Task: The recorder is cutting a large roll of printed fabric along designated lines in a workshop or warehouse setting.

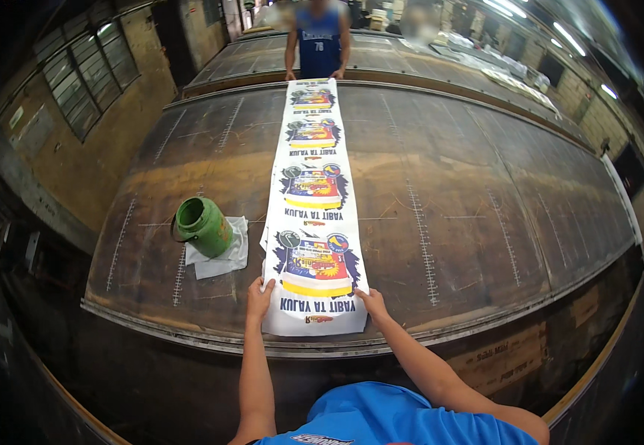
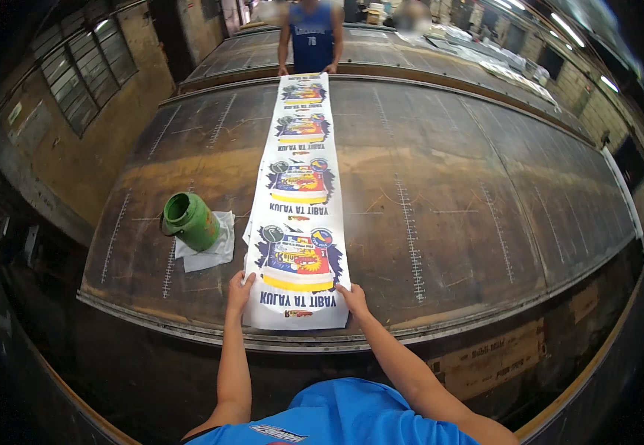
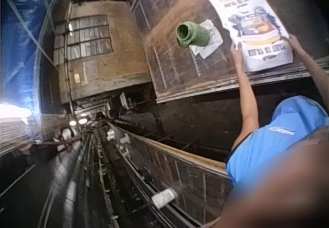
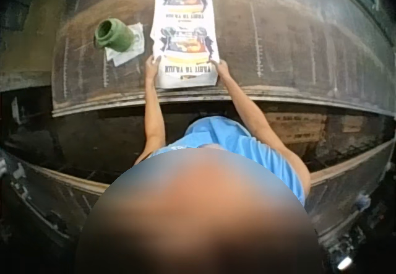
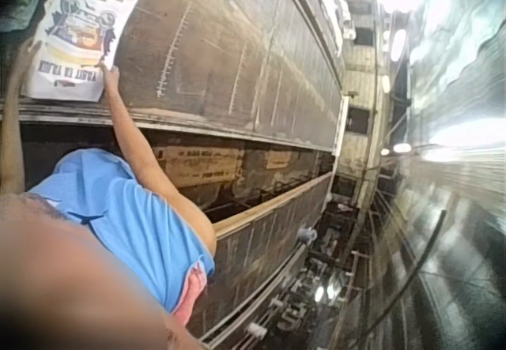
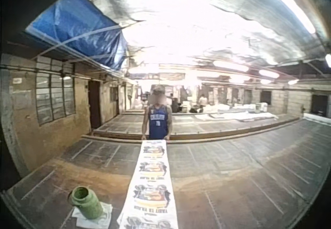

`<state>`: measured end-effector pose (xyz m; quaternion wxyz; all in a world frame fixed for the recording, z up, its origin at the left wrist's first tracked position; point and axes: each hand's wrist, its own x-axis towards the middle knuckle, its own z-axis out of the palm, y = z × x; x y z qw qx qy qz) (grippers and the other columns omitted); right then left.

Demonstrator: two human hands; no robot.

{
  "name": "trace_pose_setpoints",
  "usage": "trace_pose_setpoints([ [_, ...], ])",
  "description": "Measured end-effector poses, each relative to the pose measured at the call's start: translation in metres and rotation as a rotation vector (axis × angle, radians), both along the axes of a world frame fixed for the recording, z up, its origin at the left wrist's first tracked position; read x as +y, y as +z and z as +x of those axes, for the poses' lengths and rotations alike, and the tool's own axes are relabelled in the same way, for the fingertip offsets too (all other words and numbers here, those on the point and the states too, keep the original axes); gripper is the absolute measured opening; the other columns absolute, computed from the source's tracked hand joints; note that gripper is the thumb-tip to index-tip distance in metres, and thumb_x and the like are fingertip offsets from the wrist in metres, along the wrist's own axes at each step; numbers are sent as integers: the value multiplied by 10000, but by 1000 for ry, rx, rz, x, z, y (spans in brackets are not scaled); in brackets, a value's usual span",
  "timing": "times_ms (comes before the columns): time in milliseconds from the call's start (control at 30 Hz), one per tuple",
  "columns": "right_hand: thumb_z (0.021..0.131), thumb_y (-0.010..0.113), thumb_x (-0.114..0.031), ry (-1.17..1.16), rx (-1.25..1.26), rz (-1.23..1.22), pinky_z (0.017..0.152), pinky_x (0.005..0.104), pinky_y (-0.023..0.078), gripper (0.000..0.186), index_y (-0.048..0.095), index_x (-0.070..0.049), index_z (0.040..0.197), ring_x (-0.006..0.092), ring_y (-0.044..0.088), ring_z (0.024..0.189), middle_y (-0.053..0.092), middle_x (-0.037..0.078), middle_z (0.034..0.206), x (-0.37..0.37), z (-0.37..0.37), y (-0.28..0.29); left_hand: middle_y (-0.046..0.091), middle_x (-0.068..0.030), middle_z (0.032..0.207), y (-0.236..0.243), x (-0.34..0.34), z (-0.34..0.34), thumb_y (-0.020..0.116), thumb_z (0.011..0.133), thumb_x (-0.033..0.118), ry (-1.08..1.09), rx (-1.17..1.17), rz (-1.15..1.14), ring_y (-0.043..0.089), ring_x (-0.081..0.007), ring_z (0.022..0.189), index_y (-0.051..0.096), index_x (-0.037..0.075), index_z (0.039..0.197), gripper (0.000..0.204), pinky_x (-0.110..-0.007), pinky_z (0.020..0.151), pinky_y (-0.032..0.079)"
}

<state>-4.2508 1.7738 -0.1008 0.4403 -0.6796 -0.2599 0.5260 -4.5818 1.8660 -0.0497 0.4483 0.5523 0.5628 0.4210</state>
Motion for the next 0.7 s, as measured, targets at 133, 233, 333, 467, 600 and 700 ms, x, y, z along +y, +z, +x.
trace_pose_setpoints([
  [133, 911, 640, -273, -31, 563, -19, 743, 321, 554, 350, 628, -6, 1138, 198, 695, 815, 715, 112, 993, -21, 8, 38, 665, -13, 883, 57, -13, 15, 630, 964, 213, -14, -340, -82, 578, -68, 771, 626, 7, 950, 206, -255, 680, 474],
  [233, 934, 597, -301, 43, 784, -66, 783, 345, 573, 401, 591, 10, 1187, 216, 706, 849, 710, 131, 1035, -40, 9, 73, 663, -17, 937, 96, -33, 16, 565, 1003, 184, -40, -477, -105, 574, -62, 797, 615, 0, 1064, 200, -227, 723, 477],
  [333, 942, 598, -300, 143, 954, -97, 830, 360, 574, 440, 568, 26, 1235, 226, 709, 888, 700, 140, 1092, -63, 5, 94, 667, -25, 958, 115, -69, 1, 549, 1010, 183, -10, -400, -68, 584, -68, 812, 616, -3, 1071, 206, -226, 737, 480],
  [467, 916, 676, -226, 278, 672, -40, 835, 338, 550, 380, 621, 8, 1210, 197, 691, 934, 699, 112, 1102, -107, -4, 78, 675, -35, 954, 80, -129, -41, 565, 1004, 212, -40, -383, -102, 603, -77, 812, 607, 1, 1089, 231, -239, 728, 487],
  [600, 907, 691, -264, 403, 471, -130, 816, 311, 530, 379, 659, -23, 1197, 178, 669, 973, 701, 87, 1111, -151, -12, 33, 693, -42, 880, -12, -164, -78, 610, 981, 251, -2, -89, -447, 626, -88, 745, 621, 25, 1082, 248, -253, 663, 494],
  [700, 926, 653, -328, 730, 95, -103, 803, 345, 547, 510, 548, -23, 1321, 198, 665, 999, 650, 126, 1214, -176, 13, 20, 712, -132, 928, -54, -167, -81, 649, 925, 303, -107, 259, -387, 668, -208, 807, 646, -37, 1094, 380, -338, 733, 512],
])
